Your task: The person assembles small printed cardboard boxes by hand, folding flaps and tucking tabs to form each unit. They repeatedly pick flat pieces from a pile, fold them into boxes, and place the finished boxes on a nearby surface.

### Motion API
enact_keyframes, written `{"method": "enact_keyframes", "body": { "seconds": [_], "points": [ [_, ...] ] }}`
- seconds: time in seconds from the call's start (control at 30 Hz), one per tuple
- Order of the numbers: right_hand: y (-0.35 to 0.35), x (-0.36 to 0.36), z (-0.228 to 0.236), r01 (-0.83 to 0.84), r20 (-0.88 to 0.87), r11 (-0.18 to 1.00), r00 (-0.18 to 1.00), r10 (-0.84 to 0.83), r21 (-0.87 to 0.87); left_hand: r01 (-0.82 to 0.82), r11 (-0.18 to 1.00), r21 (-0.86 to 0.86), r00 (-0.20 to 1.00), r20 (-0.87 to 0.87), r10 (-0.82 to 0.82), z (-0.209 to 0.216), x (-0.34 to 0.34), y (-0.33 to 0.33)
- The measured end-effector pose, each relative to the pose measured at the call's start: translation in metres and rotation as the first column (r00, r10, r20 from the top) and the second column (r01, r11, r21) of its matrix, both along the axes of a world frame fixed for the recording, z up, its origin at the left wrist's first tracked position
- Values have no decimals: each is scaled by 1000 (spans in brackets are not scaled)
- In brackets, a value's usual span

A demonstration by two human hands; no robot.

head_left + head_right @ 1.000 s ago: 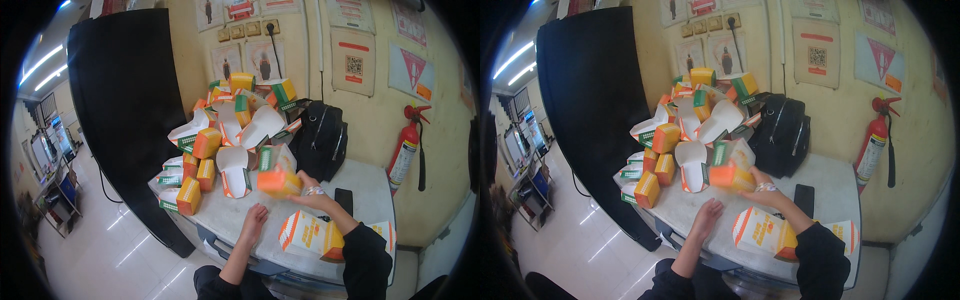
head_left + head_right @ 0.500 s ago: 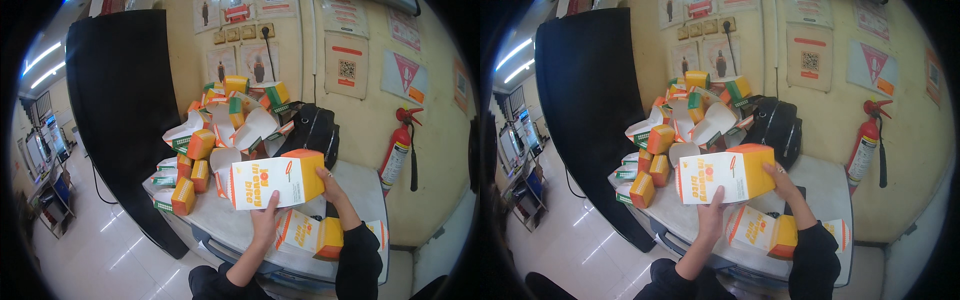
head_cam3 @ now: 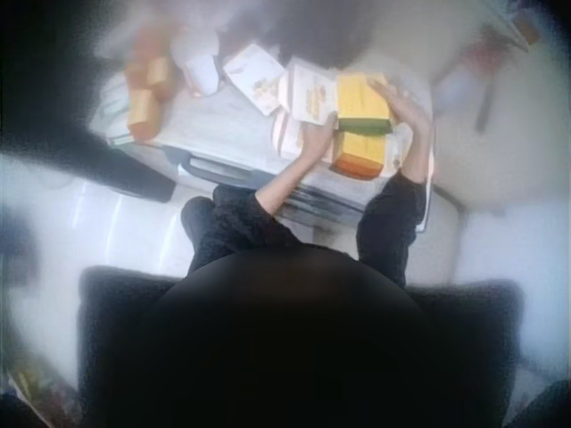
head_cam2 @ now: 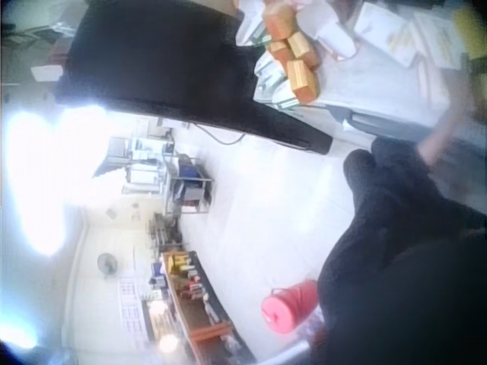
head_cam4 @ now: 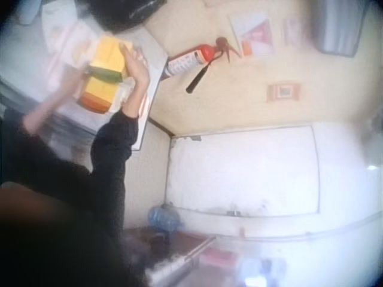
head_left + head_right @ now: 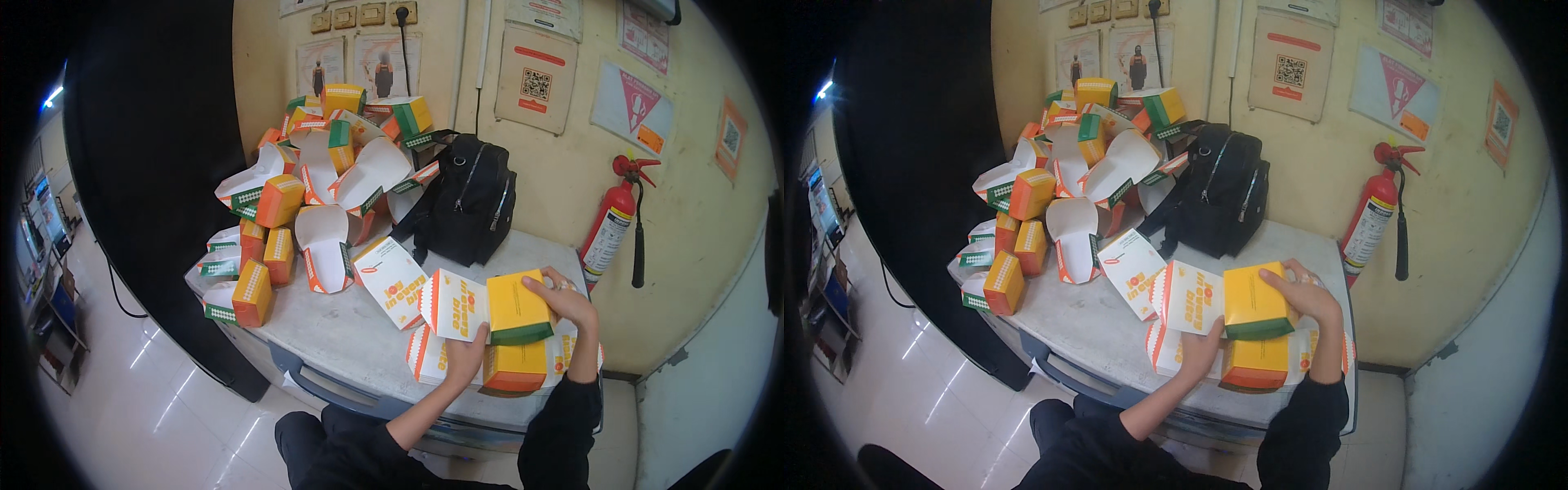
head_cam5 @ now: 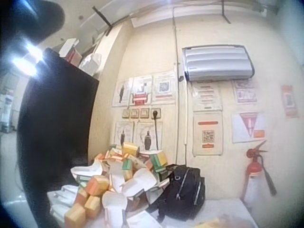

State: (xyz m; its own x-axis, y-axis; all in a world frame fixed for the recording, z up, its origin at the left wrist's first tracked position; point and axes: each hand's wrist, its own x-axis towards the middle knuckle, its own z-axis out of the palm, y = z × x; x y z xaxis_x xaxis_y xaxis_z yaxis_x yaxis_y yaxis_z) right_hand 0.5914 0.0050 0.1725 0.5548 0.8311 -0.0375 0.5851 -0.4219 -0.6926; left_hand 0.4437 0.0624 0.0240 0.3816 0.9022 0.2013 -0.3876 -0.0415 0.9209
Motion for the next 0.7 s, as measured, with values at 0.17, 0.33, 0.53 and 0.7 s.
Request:
{"method": "enact_keyframes", "body": {
  "seconds": [0.17, 0.33, 0.53, 0.7],
  "points": [
    [-47, -5, -21, 116, -56, 991, 991, -119, -62, 71, 997, -7, 997, 31, -71, -1, -6, -11],
    [-58, 10, -61, -61, -311, 995, 950, 33, -82, 98, 981, 165, 984, 134, -121, 3, -22, -22],
    [-51, 12, -72, -200, -244, 974, 955, 170, -102, -196, 900, 389, 980, 57, 188, 31, -54, -3],
    [-50, -10, -52, -116, -6, 964, 993, 119, -239, 241, 956, 169, 968, 29, -250, 41, -81, 19]
  ]
}}
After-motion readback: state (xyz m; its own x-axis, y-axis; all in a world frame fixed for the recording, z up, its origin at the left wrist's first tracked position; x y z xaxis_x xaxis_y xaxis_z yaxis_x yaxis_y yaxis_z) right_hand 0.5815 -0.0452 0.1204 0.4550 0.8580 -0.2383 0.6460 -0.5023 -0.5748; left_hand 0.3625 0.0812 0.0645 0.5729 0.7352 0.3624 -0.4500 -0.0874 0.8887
